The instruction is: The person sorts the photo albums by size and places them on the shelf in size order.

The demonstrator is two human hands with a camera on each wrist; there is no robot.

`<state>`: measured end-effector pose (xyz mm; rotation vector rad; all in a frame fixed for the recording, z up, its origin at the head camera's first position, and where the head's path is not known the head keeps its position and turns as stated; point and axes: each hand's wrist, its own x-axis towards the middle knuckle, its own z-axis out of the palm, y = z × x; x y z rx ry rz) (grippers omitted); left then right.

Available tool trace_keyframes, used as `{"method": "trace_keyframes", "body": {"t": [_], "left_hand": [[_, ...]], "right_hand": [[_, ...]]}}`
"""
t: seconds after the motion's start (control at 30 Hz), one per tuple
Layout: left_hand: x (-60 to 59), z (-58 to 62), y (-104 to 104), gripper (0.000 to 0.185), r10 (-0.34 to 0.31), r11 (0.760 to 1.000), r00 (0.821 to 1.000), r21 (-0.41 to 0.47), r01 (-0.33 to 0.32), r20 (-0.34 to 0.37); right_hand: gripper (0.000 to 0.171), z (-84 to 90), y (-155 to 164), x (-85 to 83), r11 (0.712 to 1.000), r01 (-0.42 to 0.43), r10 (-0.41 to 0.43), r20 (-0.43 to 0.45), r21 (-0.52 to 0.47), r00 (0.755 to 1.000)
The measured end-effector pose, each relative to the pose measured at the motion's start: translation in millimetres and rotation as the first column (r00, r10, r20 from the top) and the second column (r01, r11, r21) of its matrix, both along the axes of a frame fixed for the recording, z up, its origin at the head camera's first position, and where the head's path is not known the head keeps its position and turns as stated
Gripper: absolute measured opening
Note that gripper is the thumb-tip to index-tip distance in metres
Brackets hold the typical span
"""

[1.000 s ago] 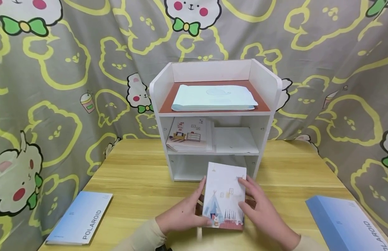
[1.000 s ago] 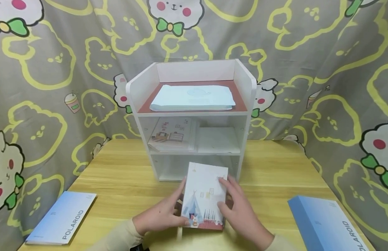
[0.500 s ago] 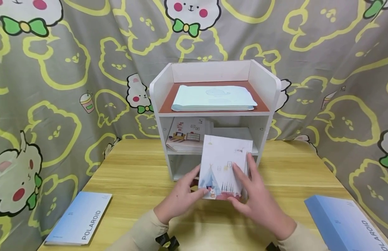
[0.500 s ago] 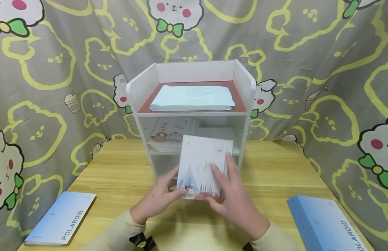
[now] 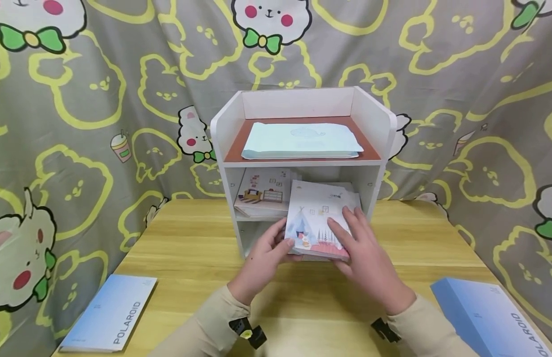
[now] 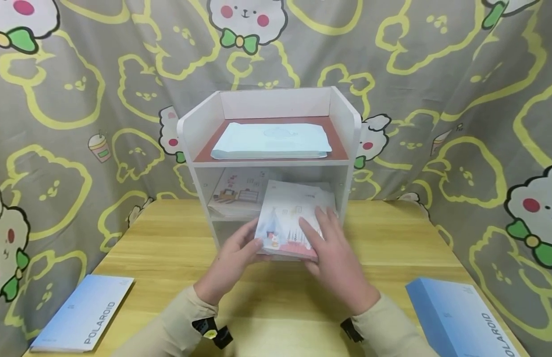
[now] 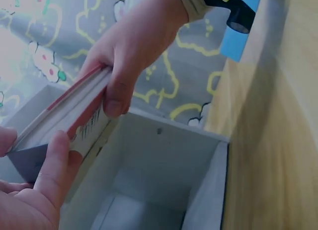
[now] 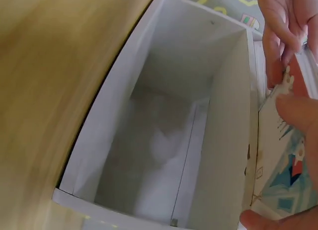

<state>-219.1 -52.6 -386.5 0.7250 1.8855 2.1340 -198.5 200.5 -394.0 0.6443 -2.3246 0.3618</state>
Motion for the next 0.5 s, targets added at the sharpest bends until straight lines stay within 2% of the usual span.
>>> {"method": "trace_keyframes", "body": {"t": [0.1, 0.17, 0.23, 0.27, 0.3, 0.33, 0.37, 0.43, 0.5], "left_hand": [[-4.2, 3.6, 1.9, 0.056, -0.009, 1.0, 1.0, -0.014, 0.008, -0.029], [-7.0, 6.6, 2.3, 0.058, 0.02, 0.997, 0.995, -0.072, -0.027, -0.094], [-8.8, 10.1, 2.8, 0.058, 0.076, 0.981, 0.974, -0.16, -0.112, -0.214], [-8.8, 12.0, 2.8, 0.058, 0.102, 0.964, 0.952, -0.206, -0.166, -0.29], [-8.6, 13.3, 2.3, 0.058, 0.122, 0.94, 0.916, -0.252, -0.23, -0.381], [-7.6, 14.5, 1.3, 0.055, 0.137, 0.906, 0.865, -0.293, -0.307, -0.484], [-6.4, 15.7, 0.4, 0.053, 0.141, 0.867, 0.799, -0.317, -0.385, -0.585], [-2.9, 18.1, -2.3, 0.049, 0.118, 0.795, 0.648, -0.32, -0.516, -0.753], [1.3, 20.1, -5.0, 0.044, 0.055, 0.739, 0.488, -0.293, -0.607, -0.871]], "right_hand": [[0.081, 3.8, 4.6, -3.9, 0.999, 0.036, -0.035, -0.029, 0.026, 0.999], [0.077, 9.8, 7.2, -6.0, 0.997, 0.063, -0.063, -0.018, 0.032, 0.998], [0.074, 16.9, 9.2, -7.9, 0.996, 0.086, -0.086, 0.01, 0.035, 0.996], [0.073, 19.9, 10.2, -8.8, 0.994, 0.098, -0.099, 0.026, 0.038, 0.995], [0.073, 22.3, 10.9, -9.4, 0.993, 0.11, -0.112, 0.043, 0.044, 0.993], [0.072, 24.5, 11.2, -9.6, 0.991, 0.121, -0.124, 0.054, 0.056, 0.991], [0.071, 26.2, 11.2, -9.5, 0.989, 0.129, -0.134, 0.066, 0.068, 0.989], [0.072, 29.6, 10.0, -7.3, 0.986, 0.14, -0.148, 0.093, 0.091, 0.985], [0.071, 34.1, 8.6, -2.3, 0.985, 0.133, -0.144, 0.106, 0.108, 0.984]]}}
